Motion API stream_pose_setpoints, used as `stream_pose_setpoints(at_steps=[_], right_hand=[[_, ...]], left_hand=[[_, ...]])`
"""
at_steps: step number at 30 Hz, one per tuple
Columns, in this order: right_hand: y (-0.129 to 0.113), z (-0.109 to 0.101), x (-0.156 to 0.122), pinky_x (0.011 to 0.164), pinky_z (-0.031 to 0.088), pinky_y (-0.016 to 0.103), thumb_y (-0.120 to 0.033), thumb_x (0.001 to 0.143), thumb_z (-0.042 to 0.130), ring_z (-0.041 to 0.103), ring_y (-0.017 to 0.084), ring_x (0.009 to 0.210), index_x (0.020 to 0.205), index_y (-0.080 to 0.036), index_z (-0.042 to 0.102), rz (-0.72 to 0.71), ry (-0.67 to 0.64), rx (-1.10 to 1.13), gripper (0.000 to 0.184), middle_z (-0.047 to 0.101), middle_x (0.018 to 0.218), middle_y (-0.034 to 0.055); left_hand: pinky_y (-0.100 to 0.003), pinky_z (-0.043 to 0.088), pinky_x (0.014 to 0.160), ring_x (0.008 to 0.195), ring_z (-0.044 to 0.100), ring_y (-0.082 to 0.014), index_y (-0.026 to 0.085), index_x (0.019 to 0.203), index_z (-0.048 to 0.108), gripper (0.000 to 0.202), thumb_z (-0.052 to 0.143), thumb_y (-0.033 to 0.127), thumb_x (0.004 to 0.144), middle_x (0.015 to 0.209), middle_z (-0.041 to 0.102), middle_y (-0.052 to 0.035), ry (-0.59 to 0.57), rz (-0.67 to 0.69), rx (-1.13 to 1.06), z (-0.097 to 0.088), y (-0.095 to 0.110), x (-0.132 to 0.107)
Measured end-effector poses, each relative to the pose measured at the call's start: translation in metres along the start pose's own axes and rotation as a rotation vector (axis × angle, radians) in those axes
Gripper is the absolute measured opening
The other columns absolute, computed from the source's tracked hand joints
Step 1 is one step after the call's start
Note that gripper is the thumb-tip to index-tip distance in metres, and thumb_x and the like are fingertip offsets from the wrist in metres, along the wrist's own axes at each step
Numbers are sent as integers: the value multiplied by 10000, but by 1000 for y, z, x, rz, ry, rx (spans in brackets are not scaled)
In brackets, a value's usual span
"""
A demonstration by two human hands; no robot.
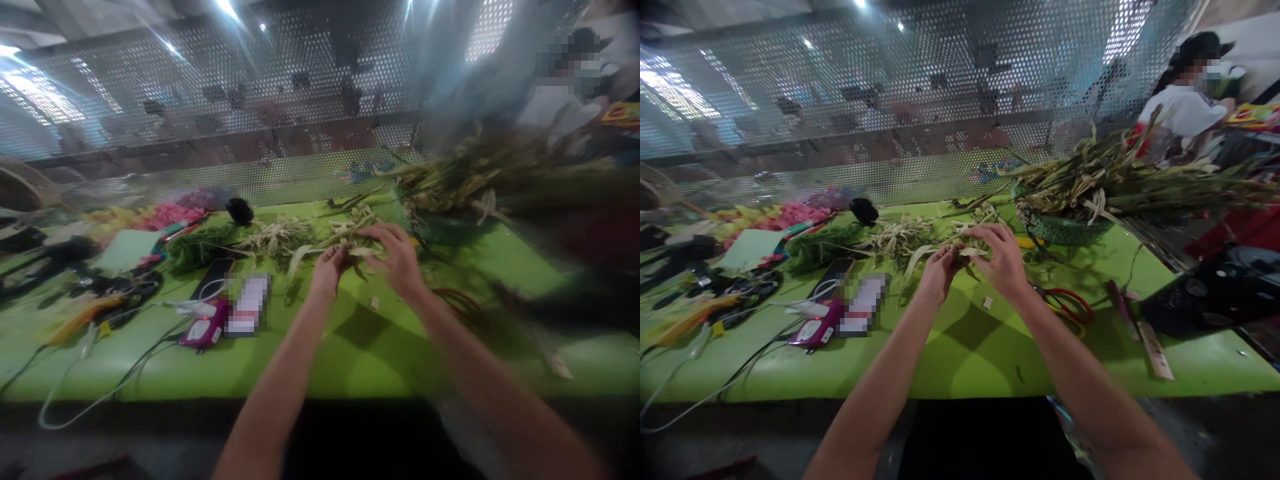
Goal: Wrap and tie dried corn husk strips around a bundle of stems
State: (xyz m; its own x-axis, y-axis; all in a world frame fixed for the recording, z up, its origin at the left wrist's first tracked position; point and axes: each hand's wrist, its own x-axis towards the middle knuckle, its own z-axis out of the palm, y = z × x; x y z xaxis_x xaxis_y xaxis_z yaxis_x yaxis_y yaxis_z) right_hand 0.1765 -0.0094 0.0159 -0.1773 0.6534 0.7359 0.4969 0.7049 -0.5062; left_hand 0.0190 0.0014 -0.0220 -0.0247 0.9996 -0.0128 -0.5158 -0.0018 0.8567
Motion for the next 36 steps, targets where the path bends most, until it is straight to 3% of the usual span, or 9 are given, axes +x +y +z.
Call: stream_pose_setpoints(at_steps=[3, 7, 13, 20, 24, 28, 36], right_hand=[[-6, 1, -2, 1006, 375, 443, -137, 825, 654, 526, 267, 1186, 1149, -351, 703, -164, -50, -148, 391, 648, 1278, 21], [-3, 8, -6, 998, 339, 424, -113, 877, 583, 503, 246, 1198, 1108, -365, 715, -303, -194, -261, 367, 679, 1248, -14], [8, 10, -6, 974, 338, 432, -119, 915, 525, 491, 257, 1183, 1143, -301, 697, -288, -232, -382, 338, 675, 1222, 53], [9, 14, -7, 975, 334, 426, -213, 925, 571, 504, 249, 1155, 1064, -310, 714, -275, -226, -359, 222, 678, 1211, 41], [11, 18, -8, 880, 382, 392, -259, 895, 631, 547, 236, 1021, 935, -269, 738, -146, -131, -200, 115, 712, 1037, 48], [12, 23, -8, 787, 425, 347, -279, 849, 675, 578, 198, 850, 829, -220, 715, 67, -24, 65, 75, 689, 866, 41], [23, 31, -7, 639, 435, 285, -363, 670, 761, 556, 157, 690, 766, -195, 640, 508, 53, 457, 228, 630, 743, 7]], left_hand=[[-256, 499, 768, 708, 611, -98, 152, 806, 646, 244, 783, 309, 679, 781, 679, -8, 31, 26, -19, -2, -1, 2], [-218, 464, 697, 640, 566, -69, 147, 764, 619, 228, 786, 252, 649, 720, 648, 21, 51, 16, -75, -1, -1, 1], [-254, 496, 772, 709, 618, -92, 143, 829, 662, 247, 789, 276, 663, 789, 694, -4, 47, -54, -74, 0, 0, 1], [-241, 505, 750, 686, 619, -91, 156, 806, 651, 285, 817, 327, 650, 758, 688, 1, -29, -17, -50, -1, -4, 3], [-219, 505, 751, 708, 617, -86, 159, 850, 680, 278, 809, 313, 658, 791, 695, 2, -106, 44, 18, -2, -5, 3], [-283, 523, 858, 797, 646, -119, 172, 885, 684, 269, 785, 301, 673, 845, 706, -8, -113, 90, 94, -2, -5, 2], [-361, 502, 954, 804, 652, -137, 172, 902, 662, 274, 774, 324, 702, 845, 697, -7, -150, 69, 141, 1, -5, -1]])
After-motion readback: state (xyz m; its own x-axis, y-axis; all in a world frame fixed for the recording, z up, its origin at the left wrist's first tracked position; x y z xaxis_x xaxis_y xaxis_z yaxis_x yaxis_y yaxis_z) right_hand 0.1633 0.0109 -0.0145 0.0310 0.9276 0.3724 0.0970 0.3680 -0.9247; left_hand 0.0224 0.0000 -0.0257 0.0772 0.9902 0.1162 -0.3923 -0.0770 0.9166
